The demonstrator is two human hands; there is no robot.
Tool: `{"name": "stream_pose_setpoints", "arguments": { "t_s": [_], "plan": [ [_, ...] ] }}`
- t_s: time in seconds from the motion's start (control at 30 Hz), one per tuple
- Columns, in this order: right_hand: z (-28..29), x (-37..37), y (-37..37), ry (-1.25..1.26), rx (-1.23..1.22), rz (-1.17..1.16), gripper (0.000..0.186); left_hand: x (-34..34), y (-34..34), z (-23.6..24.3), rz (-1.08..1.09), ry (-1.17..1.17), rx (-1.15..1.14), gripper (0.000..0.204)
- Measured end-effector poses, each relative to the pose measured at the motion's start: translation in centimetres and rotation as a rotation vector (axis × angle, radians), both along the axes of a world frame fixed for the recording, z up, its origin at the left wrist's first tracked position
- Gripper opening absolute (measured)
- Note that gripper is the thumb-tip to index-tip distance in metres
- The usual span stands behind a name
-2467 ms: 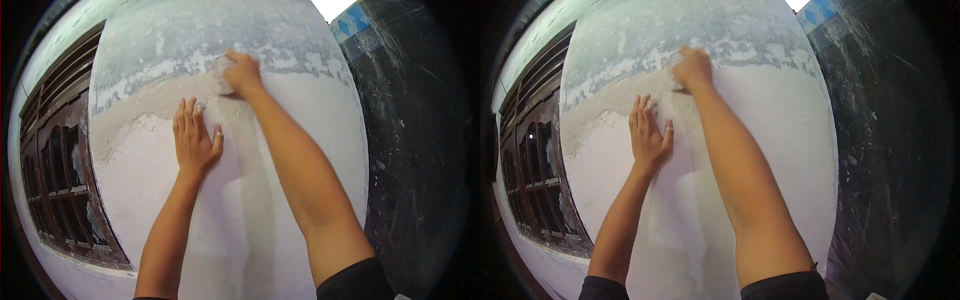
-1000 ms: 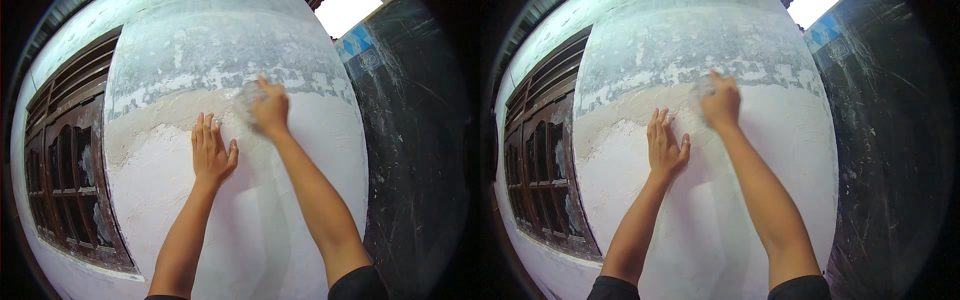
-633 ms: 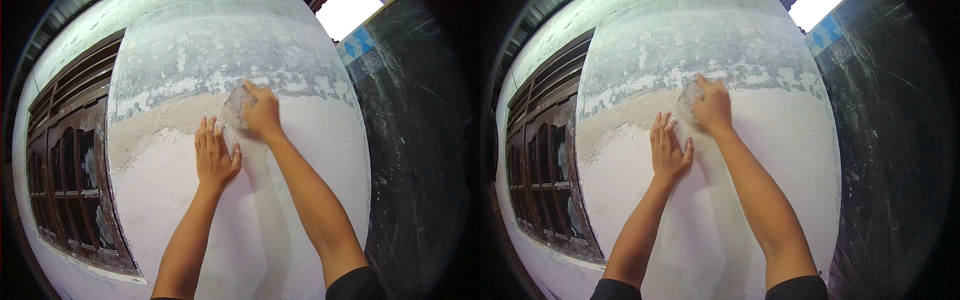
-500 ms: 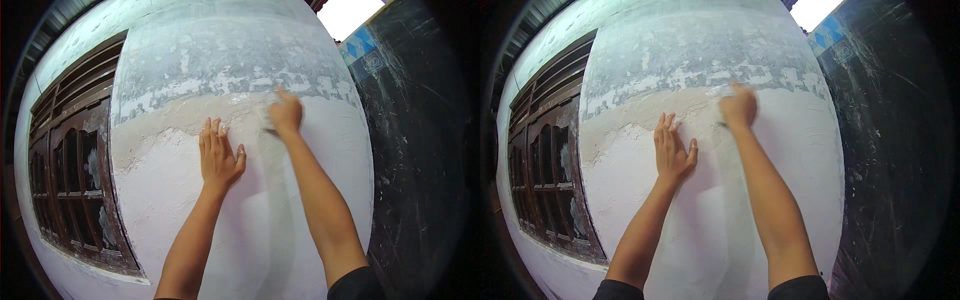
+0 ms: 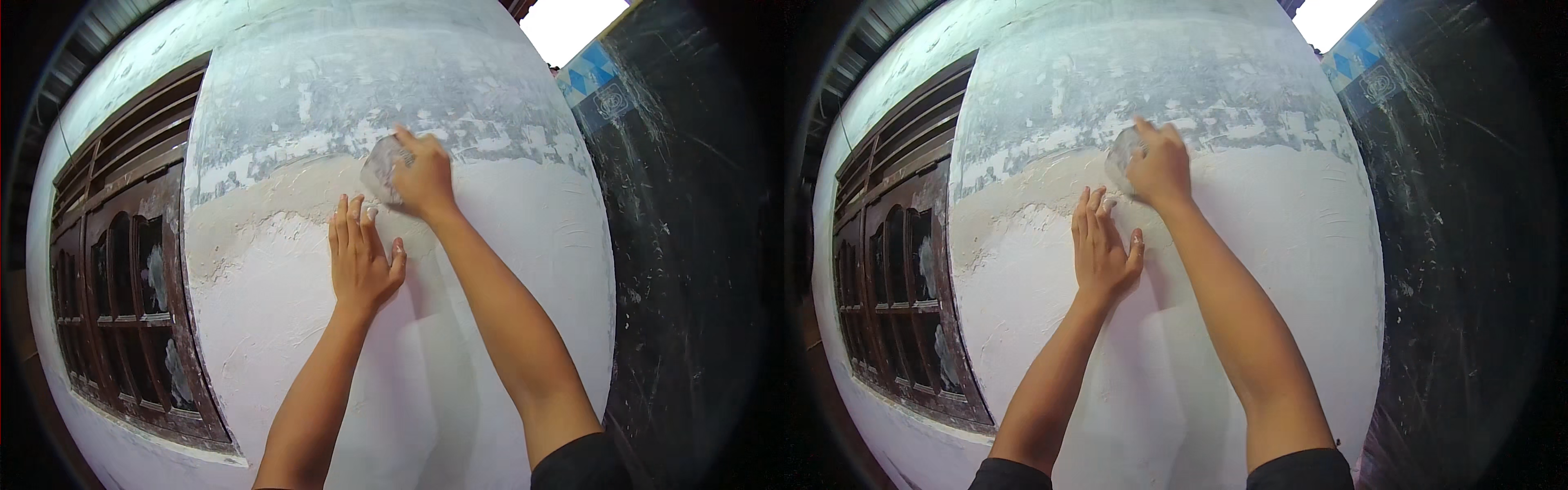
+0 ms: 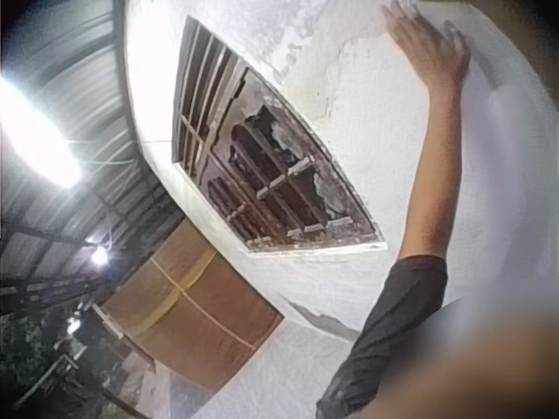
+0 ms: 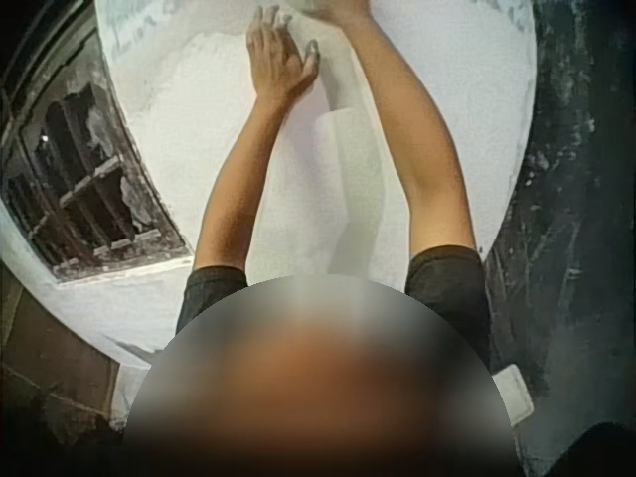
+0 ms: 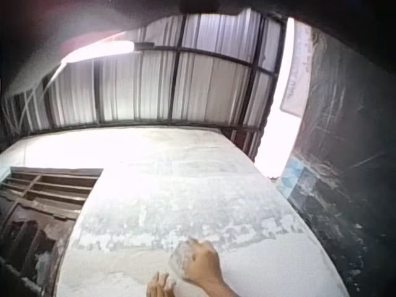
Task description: The person applies putty or plaster from a container onto a wall using a putty knife.
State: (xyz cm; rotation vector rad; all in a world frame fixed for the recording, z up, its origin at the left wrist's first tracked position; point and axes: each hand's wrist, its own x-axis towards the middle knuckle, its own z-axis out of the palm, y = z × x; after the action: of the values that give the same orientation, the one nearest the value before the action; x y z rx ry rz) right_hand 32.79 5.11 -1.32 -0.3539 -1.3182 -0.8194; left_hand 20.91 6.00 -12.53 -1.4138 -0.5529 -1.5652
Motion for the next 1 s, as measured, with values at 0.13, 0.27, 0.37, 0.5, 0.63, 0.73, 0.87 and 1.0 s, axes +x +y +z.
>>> {"name": "stream_pose_setpoints", "arguments": {
  "t_s": [0.13, 0.27, 0.37, 0.5, 0.63, 0.73, 0.87, 1.0],
  "plan": [
    [2.7, 5.5, 0.5, 0.455, -0.205, -0.072, 0.039, 0.6, -0.1, 0.1, 0.002, 0.016, -0.043, 0.06],
    [1.8, 5.4, -1.6, 0.385, 0.074, -0.096, 0.042, 0.4, -0.2, 0.1, 0.006, 0.02, -0.053, 0.065],
    [1.3, 1.7, 0.1, 0.161, 0.094, -0.019, 0.047, -0.1, -0.1, 0.0, 0.041, 0.019, -0.065, 0.067],
    [2.5, 5.8, 0.5, 0.371, -0.349, -0.078, 0.048, 0.4, -0.6, 0.1, 0.056, 0.022, -0.06, 0.066],
    [2.1, 8.6, -1.5, 0.472, 0.025, -0.105, 0.046, 0.4, -0.6, 0.1, 0.097, 0.03, -0.078, 0.066],
    [1.3, 5.1, 0.0, 0.074, 0.047, 0.012, 0.046, 0.3, -0.4, 0.0, 0.135, 0.033, -0.068, 0.069],
    [1.5, 8.3, 0.6, 0.237, -0.257, 0.011, 0.05, 0.5, -0.8, 0.1, 0.155, 0.038, -0.064, 0.072],
    [0.9, 11.3, -1.7, 0.387, -0.125, -0.032, 0.05, 0.6, -0.9, 0.0, 0.175, 0.034, -0.067, 0.073]
  ]
}}
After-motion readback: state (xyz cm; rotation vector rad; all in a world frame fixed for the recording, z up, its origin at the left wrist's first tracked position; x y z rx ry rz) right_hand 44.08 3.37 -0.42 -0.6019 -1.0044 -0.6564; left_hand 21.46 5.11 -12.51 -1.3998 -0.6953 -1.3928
